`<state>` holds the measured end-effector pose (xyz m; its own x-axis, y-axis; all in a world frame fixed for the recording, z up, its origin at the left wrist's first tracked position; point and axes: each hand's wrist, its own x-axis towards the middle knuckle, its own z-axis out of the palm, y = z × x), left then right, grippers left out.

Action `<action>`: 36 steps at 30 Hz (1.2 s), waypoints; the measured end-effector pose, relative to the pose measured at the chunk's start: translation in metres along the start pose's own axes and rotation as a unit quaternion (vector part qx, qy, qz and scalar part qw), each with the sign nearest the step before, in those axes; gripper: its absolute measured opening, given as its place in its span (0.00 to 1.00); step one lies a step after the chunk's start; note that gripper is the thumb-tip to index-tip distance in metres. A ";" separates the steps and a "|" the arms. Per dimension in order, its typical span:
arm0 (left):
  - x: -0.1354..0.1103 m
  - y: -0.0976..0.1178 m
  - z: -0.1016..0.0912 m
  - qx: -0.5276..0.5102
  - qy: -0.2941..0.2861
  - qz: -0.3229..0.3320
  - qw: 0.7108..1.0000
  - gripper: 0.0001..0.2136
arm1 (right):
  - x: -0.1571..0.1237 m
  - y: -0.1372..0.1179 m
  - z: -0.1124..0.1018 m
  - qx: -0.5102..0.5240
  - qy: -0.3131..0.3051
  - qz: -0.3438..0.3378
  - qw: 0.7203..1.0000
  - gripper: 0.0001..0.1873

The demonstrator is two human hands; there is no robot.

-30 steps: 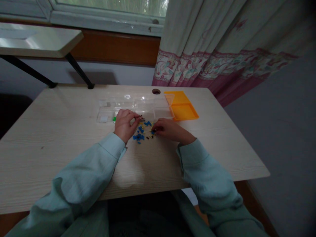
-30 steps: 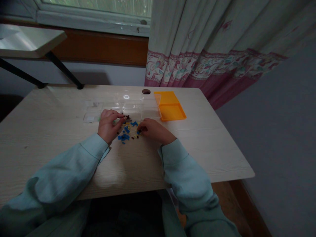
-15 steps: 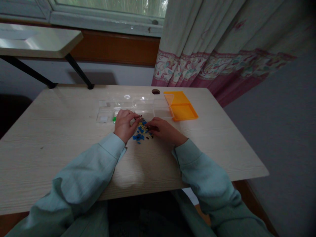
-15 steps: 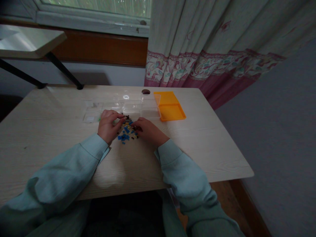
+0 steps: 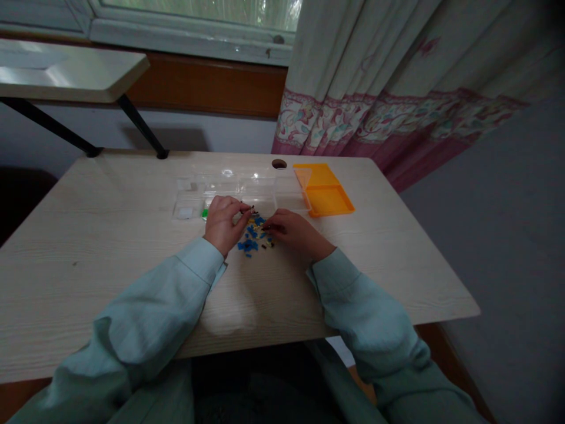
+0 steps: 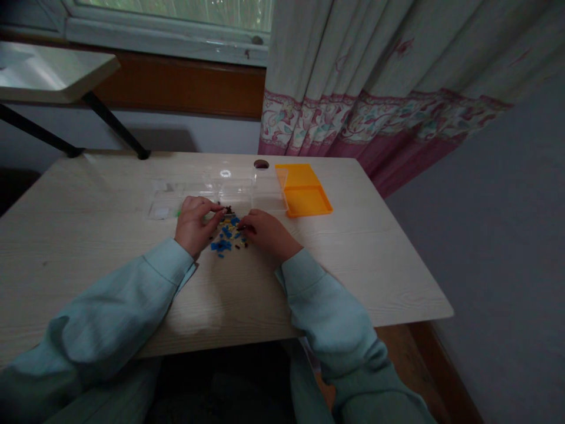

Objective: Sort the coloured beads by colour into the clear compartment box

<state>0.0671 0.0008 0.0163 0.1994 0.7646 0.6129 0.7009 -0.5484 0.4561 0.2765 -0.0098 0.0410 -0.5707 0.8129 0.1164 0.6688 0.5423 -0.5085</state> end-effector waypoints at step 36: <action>0.000 -0.001 0.001 0.003 0.007 0.010 1.000 0.09 | -0.002 0.004 -0.008 -0.038 -0.043 0.028 0.998 0.07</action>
<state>0.0672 0.0015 0.0151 0.2040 0.7487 0.6307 0.7008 -0.5615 0.4400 0.2846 -0.0075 0.0455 -0.5671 0.8235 0.0146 0.7333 0.5129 -0.4463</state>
